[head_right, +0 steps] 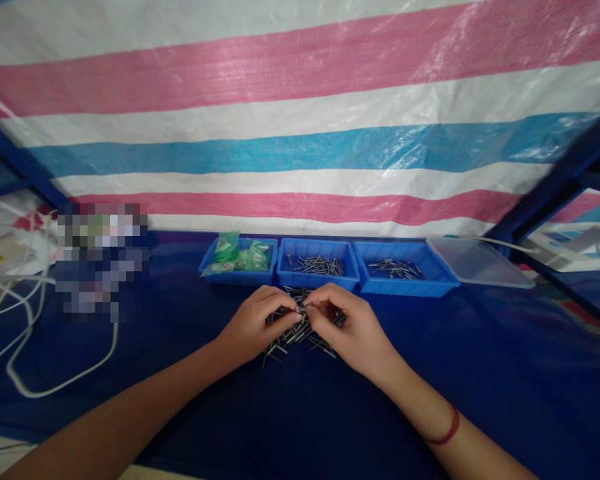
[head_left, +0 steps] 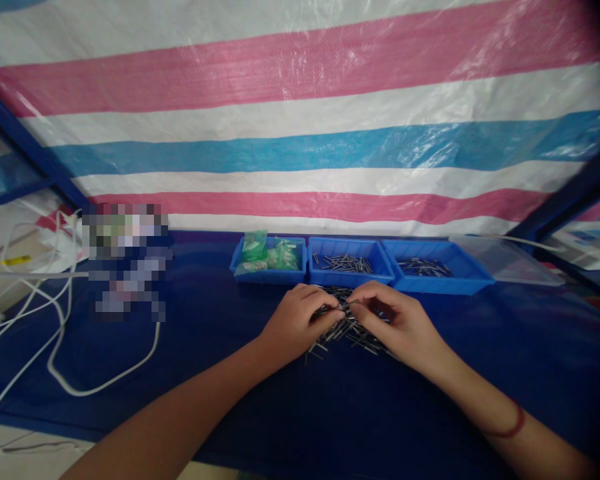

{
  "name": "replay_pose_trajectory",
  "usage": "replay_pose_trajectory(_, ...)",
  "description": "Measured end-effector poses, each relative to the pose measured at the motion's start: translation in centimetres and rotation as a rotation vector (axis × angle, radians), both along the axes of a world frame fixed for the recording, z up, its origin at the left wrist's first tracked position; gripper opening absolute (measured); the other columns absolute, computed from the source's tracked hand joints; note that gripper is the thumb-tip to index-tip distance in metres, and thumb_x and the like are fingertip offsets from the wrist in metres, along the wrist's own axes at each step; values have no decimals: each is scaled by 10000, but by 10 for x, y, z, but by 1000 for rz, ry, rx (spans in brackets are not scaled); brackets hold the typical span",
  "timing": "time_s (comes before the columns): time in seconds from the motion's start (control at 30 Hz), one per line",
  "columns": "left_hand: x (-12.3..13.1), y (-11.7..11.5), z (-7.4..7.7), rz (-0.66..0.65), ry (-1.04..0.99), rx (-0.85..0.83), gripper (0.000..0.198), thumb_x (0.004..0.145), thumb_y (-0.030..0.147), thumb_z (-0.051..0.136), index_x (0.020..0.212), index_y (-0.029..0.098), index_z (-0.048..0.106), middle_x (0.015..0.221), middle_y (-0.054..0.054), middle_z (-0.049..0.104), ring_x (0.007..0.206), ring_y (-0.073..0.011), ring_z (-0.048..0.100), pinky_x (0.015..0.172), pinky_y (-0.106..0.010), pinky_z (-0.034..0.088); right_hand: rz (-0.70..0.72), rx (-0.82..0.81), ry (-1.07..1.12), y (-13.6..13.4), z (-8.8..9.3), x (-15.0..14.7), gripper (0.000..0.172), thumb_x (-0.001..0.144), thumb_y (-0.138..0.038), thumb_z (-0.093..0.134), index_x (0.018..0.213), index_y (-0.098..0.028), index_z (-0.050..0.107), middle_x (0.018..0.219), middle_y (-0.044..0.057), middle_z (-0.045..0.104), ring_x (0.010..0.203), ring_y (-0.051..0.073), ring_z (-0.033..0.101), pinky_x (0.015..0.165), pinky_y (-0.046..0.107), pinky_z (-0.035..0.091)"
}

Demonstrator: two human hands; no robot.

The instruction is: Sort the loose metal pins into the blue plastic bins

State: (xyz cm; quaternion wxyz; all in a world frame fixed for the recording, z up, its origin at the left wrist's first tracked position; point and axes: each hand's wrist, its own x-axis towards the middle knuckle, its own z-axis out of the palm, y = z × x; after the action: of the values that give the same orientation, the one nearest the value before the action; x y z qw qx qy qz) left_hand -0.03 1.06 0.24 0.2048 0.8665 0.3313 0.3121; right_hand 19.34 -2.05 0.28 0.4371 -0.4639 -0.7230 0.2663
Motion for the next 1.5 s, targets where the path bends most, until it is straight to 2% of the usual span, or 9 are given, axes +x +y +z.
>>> replay_pose_trajectory(0.3, -3, -1, 5, 68, -25, 31, 138, 893, 305, 561, 886, 185, 628, 878, -18, 657, 874, -154, 585, 812, -271, 419, 50, 104, -136, 5, 2, 5, 95, 878, -258, 541, 880, -205, 620, 789, 36, 624, 702, 156, 566, 635, 285, 465)
replay_pose_trajectory(0.43, -7, -1, 9, 73, 49, 39, 255, 882, 369, 571, 1066, 194, 593, 985, -32, 651, 946, -179, 573, 855, -307, 414, 52, 195, -184, 9, 12, 14, 101, 890, -252, 528, 880, -213, 620, 867, 58, 651, 823, 189, 602, 745, 331, 486)
replay_pose_trajectory(0.67, -16, 8, 15, 17, 329, 125, 456, 856, 524, 536, 1200, 225, 561, 1230, -97, 562, 1151, -284, 467, 962, -447, 352, -519, 362, -369, 32, 15, 77, 149, 893, -329, 518, 874, -232, 630, 847, 66, 662, 781, 227, 595, 740, 383, 460)
replay_pose_trajectory(0.83, -20, 9, 20, -28, 430, 120, 669, 755, 691, 532, 1269, 264, 525, 1373, -116, 442, 1248, -342, 376, 1011, -537, 311, -697, 416, -540, 43, 9, 98, 215, 878, -373, 530, 904, -198, 651, 858, 86, 673, 833, 262, 600, 797, 422, 428)
replay_pose_trajectory(0.93, -21, 7, 19, -50, 469, 101, 782, 694, 756, 526, 1321, 291, 480, 1433, -124, 368, 1291, -370, 327, 1033, -579, 279, -565, 375, -484, 35, 16, 82, 195, 898, -330, 503, 883, -198, 646, 825, 74, 667, 770, 224, 590, 767, 378, 438)
replay_pose_trajectory(1.1, -18, 0, 9, -121, 558, 12, 881, 662, 797, 505, 1407, 355, 343, 1502, -126, 252, 1363, -410, 215, 1041, -680, 177, -159, 238, -491, 18, 26, 49, 228, 914, -307, 477, 809, -192, 643, 788, 46, 644, 698, 164, 590, 674, 295, 440)
replay_pose_trajectory(1.27, -11, -7, 4, -110, 556, 0, 811, 727, 754, 489, 1413, 355, 323, 1513, -113, 231, 1386, -389, 172, 1045, -705, 110, -84, 212, -558, 16, 27, 46, 286, 922, -304, 440, 775, -168, 645, 746, 46, 622, 678, 152, 575, 654, 280, 415)
replay_pose_trajectory(1.4, -3, -13, 0, -65, 475, 74, 724, 786, 681, 498, 1400, 324, 361, 1482, -108, 298, 1378, -354, 216, 1079, -656, 132, -65, 210, -591, 16, 34, 53, 301, 921, -305, 423, 795, -154, 651, 782, 64, 630, 717, 160, 572, 679, 289, 410)
replay_pose_trajectory(1.5, 1, -17, -1, -25, 446, 113, 692, 811, 646, 494, 1396, 297, 373, 1465, -119, 324, 1365, -337, 258, 1093, -609, 172, 52, 184, -647, 17, 42, 51, 251, 892, -315, 475, 822, -163, 663, 773, 47, 635, 704, 153, 571, 672, 283, 408)
